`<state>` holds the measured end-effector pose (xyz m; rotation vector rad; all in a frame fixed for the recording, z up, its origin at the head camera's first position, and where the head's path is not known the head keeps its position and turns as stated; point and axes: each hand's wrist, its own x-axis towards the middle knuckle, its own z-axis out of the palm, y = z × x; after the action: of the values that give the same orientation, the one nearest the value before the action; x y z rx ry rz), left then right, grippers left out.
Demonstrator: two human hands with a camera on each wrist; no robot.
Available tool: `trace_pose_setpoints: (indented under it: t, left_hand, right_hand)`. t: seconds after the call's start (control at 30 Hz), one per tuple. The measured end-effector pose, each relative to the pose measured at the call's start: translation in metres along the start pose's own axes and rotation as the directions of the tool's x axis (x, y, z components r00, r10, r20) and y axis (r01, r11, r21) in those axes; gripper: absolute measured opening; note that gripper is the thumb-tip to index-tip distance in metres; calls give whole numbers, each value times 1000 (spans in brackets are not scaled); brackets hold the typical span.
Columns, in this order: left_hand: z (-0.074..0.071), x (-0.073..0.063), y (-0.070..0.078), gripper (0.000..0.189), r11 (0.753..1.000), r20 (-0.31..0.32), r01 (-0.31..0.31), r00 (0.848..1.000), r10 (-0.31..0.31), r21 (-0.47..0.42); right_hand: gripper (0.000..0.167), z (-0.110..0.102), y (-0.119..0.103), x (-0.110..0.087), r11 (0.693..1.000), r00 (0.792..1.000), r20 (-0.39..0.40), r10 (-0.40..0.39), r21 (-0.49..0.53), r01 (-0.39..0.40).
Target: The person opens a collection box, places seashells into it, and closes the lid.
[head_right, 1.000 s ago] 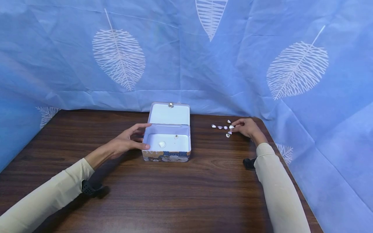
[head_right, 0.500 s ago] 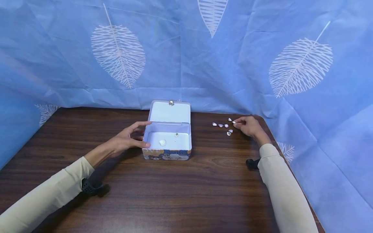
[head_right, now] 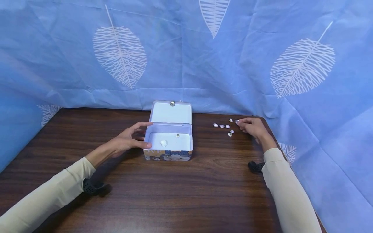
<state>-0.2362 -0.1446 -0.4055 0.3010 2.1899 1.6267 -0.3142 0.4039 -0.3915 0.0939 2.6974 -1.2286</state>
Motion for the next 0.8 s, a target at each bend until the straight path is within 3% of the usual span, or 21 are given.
trace_pose_setpoints:
  t: [0.33,0.6,0.8]
  left_hand:
    - [0,-1,1,94,1000,1,3,1000,-3,-9]
    - [-1,-2,-1,93,1000,2,-4,1000,4,-11]
    - [-1,-1,1,93,1000,2,-6,1000,6,-9]
  right_hand:
    - [59,7,-2,-10,997,1000,7,-15,76,14]
    - [58,24,-15,-24,997,997,-23,-77,4,77]
    - [57,33,-31,-36,994,993,-40,-109,7,109]
